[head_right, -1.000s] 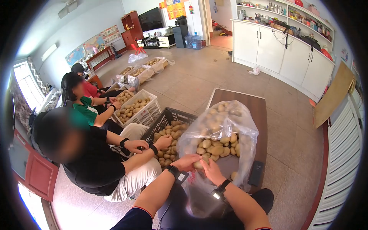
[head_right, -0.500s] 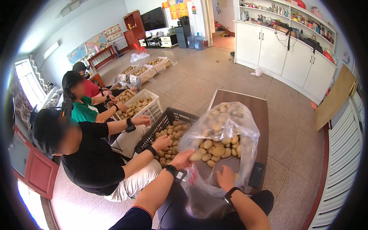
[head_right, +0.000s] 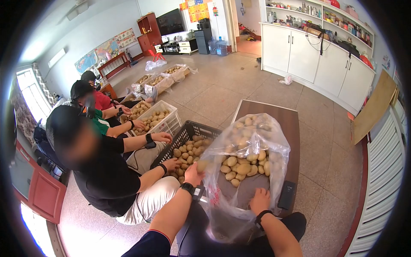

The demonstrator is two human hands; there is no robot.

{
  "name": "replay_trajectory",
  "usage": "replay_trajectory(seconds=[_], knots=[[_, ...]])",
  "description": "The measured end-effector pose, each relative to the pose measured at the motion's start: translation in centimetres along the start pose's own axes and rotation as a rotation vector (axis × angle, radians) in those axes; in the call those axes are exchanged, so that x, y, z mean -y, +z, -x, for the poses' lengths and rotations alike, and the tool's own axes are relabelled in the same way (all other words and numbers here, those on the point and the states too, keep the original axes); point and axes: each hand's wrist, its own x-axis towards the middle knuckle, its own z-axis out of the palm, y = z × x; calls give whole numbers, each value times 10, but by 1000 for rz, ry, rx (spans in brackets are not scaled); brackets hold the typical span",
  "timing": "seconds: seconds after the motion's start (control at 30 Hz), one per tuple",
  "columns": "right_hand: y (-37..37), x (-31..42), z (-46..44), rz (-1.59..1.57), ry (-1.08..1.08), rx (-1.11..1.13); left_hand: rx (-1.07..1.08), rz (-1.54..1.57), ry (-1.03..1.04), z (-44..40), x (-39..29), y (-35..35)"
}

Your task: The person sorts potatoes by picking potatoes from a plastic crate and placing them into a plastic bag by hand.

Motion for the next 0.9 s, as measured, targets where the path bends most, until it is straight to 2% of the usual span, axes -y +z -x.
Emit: replay_trajectory(seconds=[0.37, 0.5, 0.6, 0.63, 0.7, 0.77, 0.9], knots=[[17, -16, 3, -65, -53, 64, -184, 93, -80, -20, 3, -19], [19, -17, 3, -62, -79, 67, -152, 96, -26, -30, 13, -29], [5, -10, 6, -81, -78, 104, -130, 20, 51, -33, 20, -36], [4, -9, 5, -81, -77, 104, -61, -228, 199, -35, 22, -41], [5, -7, 7, -181, -100, 19, 14, -478, 342, -41, 27, -45], [7, -5, 5, -291, -62, 12, -212, 167, -22, -26, 9, -28], [27, -10, -7, -497, 47, -71, -232, 125, 40, -22, 8, -27]])
